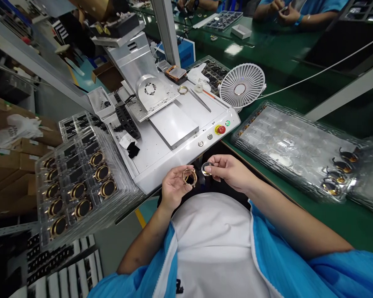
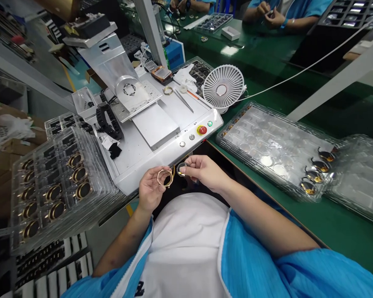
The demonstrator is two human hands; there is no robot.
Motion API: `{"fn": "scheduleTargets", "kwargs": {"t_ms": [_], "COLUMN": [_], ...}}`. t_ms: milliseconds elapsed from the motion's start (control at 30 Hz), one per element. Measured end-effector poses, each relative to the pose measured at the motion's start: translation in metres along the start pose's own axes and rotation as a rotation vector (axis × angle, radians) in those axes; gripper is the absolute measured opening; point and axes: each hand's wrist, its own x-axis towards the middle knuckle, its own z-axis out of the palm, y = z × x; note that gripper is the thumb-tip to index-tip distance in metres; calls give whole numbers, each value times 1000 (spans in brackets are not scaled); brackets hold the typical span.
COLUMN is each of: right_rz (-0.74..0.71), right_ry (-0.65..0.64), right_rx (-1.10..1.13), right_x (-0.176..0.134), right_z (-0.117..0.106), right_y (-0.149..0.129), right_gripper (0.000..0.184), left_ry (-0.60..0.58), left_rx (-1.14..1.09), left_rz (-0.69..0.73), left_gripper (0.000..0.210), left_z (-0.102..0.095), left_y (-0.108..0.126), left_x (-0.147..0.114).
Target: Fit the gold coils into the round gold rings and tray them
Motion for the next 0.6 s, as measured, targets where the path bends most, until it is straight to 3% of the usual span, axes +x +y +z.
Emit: {"fn": "scheduleTargets", "kwargs": {"t_ms": [233,600], "right_rz": [112,-114], "right_ry": [1,121], "right_rx": [114,-21], "right_x": [-6,-10], "right_z": [21,47], "right_y": [9,16], "right_gripper": [45,34], "left_ry": [-11,9], "left_rx": [-43,51], "left_rz": [-40,5], "left_gripper": [57,61], "left_z": [5,2], "left_y": [-14,-18], "left_x": [-4,-10]}}
